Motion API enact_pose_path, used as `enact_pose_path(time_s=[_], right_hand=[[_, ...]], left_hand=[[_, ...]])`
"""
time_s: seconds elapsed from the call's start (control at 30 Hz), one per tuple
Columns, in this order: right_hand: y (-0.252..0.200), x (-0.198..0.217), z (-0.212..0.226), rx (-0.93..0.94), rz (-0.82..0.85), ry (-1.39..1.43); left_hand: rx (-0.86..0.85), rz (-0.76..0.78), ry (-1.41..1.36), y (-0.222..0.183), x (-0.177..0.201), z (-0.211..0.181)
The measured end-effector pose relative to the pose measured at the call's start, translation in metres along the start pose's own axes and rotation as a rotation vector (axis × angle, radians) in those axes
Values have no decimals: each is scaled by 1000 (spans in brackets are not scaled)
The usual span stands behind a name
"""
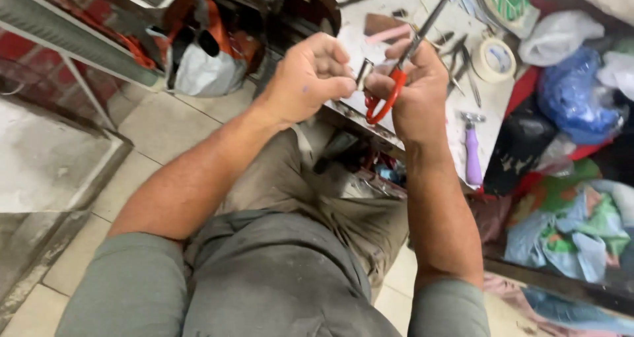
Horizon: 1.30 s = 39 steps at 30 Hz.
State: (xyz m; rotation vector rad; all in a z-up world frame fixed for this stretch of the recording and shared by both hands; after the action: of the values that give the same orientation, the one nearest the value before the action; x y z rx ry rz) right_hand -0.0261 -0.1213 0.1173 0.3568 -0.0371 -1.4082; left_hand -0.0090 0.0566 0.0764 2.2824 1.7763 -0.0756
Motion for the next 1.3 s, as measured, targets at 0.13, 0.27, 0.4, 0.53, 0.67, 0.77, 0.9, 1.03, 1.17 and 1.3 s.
enact_pose_path(time_s=[0.13, 0.27, 0.4, 0.53, 0.67, 0.77, 0.9, 1.03, 1.17, 1.3], right_hand=[[-4, 5, -1, 46, 65, -9], [-6, 5, -3, 117, 54, -131], [-9, 5, -5, 198, 66, -204], [-14, 3, -4, 183, 68, -191], [-16, 3, -6, 174, 80, -179], [-18, 2, -6, 170, 80, -171], [-20, 2, -10, 179, 96, -147], [-21, 2, -11, 184, 93, -142], [-22, 3, -13, 178, 89, -131], [-22, 5, -17, 187, 108, -130]], left_hand=[[-42, 71, -14, -5, -1, -8], [-36, 54, 63, -7, -2, -12], [-52, 80, 65, -8, -1, -11], [-84, 89, 72, -9, -1, -8], [-114, 103, 128, -12, 0, -8], [-116, 109, 124, -13, 0, -6], [-130, 126, 123, -15, 0, -5], [-134, 119, 164, -18, 0, -6], [-134, 132, 131, -19, -1, -5], [-128, 138, 119, -19, -2, -2]])
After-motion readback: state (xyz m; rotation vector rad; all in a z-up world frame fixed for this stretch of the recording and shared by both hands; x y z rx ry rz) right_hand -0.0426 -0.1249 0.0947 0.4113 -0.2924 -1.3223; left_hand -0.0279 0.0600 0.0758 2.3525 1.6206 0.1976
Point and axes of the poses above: each hand's wrist, its own y-axis towards the middle knuckle, its own x-axis out of the back of the hand, z = x × y, the point moved 2 cm from there along y, towards the middle knuckle, and after that the axes turned 3 degrees about x, right-handed, at the moved point
